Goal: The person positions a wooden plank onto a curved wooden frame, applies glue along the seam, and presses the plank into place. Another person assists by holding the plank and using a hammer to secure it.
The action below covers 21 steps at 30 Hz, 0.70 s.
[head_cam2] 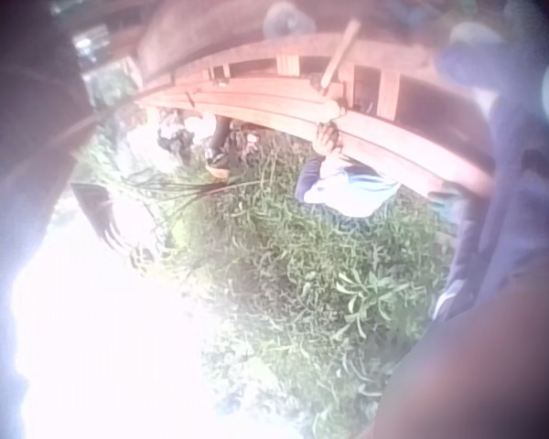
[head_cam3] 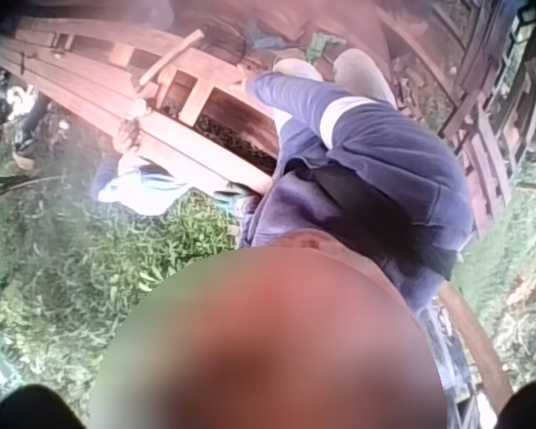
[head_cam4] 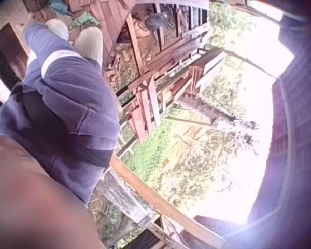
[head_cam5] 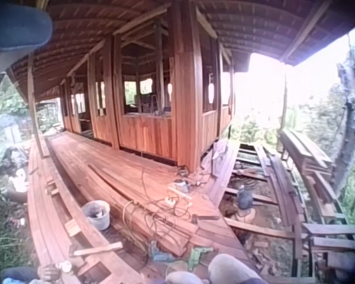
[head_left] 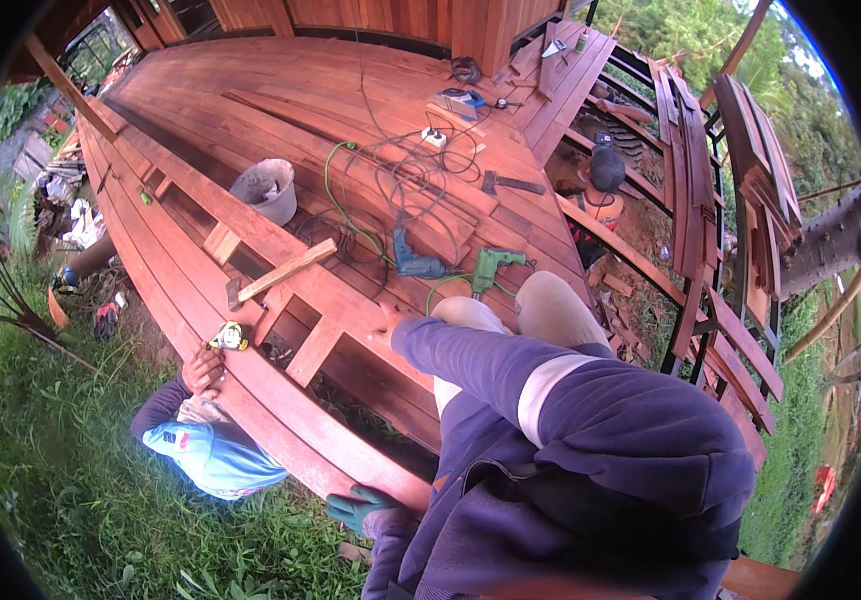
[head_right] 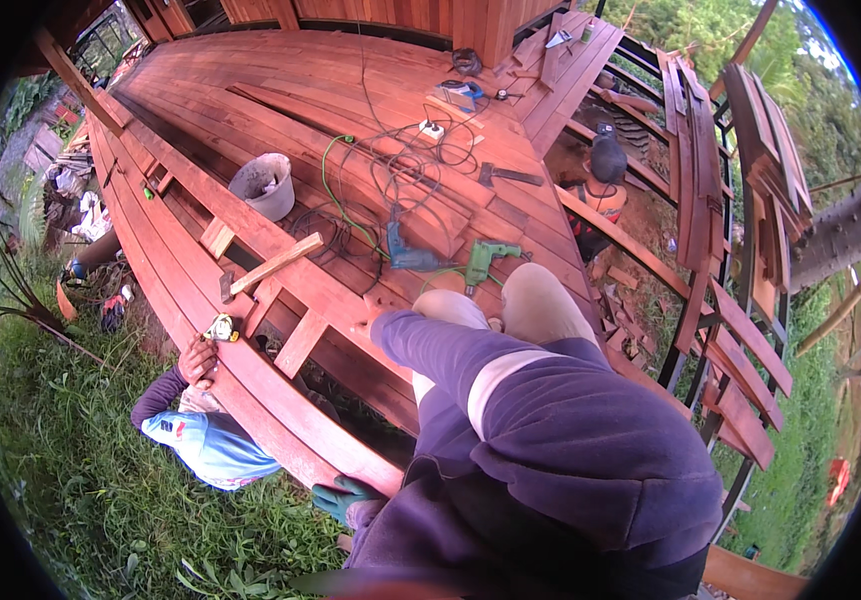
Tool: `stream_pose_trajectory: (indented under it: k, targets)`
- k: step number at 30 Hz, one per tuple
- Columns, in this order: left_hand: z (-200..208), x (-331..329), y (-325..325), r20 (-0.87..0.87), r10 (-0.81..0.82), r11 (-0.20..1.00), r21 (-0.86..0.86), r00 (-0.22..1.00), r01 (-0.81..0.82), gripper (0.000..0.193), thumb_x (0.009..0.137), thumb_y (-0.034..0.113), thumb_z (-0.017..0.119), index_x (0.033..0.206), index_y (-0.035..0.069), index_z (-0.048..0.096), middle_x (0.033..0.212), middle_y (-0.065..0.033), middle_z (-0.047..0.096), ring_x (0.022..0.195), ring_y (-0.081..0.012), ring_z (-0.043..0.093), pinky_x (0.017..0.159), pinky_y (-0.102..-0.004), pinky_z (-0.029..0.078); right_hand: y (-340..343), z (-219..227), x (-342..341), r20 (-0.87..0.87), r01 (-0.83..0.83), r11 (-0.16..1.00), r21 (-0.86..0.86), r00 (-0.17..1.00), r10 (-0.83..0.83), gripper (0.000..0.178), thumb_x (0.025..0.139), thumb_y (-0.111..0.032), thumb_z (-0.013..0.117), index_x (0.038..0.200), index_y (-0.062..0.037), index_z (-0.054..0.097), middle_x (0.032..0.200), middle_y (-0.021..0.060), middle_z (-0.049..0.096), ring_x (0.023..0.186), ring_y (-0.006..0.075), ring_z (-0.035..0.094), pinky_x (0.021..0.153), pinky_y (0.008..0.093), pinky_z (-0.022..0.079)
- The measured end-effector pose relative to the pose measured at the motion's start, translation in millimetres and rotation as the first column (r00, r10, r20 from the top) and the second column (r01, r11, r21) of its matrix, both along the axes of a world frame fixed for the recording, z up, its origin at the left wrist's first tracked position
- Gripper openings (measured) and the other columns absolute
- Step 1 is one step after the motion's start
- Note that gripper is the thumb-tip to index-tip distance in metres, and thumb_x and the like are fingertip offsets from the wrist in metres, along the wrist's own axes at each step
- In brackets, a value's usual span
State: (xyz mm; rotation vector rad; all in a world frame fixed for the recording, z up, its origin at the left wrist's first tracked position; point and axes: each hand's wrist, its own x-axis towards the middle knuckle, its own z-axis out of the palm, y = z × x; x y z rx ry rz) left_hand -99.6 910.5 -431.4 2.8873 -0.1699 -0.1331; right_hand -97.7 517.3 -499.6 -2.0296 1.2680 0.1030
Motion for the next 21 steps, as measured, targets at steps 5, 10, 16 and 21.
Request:
stream_pose_trajectory:
  k: [5, 10, 16, 21]
  targets:
    - [4, 0, -2, -0.021, 0.003, 1.0, -0.011, 1.0, -0.003, 0.083, 0.103, 0.06, 0.031, 0.157, -0.003, 0.027, 0.159, -0.0367, 0.024, 0.135, -0.0543, 0.043, 0.109, -0.0574, 0.041, -1, -4, 0, 0.02, 0.018, 0.999, 0.033, 1.0, -0.018, 0.106, 0.083, -0.065, 0.071, 0.16, -0.0106, 0.022, 0.142, 0.0351, 0.052, 0.127, 0.0517, 0.055, 0.107, 0.0554, 0.044]
    - [7, -1, -3, -0.017, 0.001, 1.0, -0.026, 1.0, -0.002, 0.082, 0.103, 0.06, 0.03, 0.157, -0.003, 0.027, 0.158, -0.0352, 0.026, 0.135, -0.0538, 0.043, 0.11, -0.0574, 0.039, -1, -4, -1, -0.006, 0.019, 1.0, 0.007, 1.0, -0.019, 0.105, 0.083, -0.064, 0.071, 0.16, -0.0102, 0.023, 0.148, 0.0346, 0.047, 0.129, 0.0514, 0.054, 0.108, 0.0547, 0.044]
    - [3, 0, -2, -0.01, -0.001, 1.0, -0.001, 1.0, 0.001, 0.084, 0.103, 0.062, 0.029, 0.156, -0.003, 0.027, 0.157, -0.034, 0.029, 0.13, -0.0537, 0.046, 0.107, -0.0575, 0.041, 1, -4, -1, 0.044, 0.044, 0.999, 0.004, 0.998, -0.044, 0.102, 0.084, -0.062, 0.071, 0.159, -0.0102, 0.025, 0.147, 0.0334, 0.048, 0.129, 0.0505, 0.054, 0.108, 0.0542, 0.044]
    - [1, 0, 0, 0.017, -0.008, 0.999, -0.039, 1.0, 0.009, 0.083, 0.102, 0.062, 0.029, 0.154, -0.003, 0.029, 0.154, -0.0335, 0.032, 0.126, -0.0541, 0.048, 0.104, -0.0591, 0.042, 1, 6, -3, 0.0, 0.028, 0.999, 0.028, 1.0, -0.028, 0.101, 0.085, -0.062, 0.07, 0.159, -0.0107, 0.025, 0.144, 0.0333, 0.052, 0.128, 0.0496, 0.055, 0.107, 0.0536, 0.045]
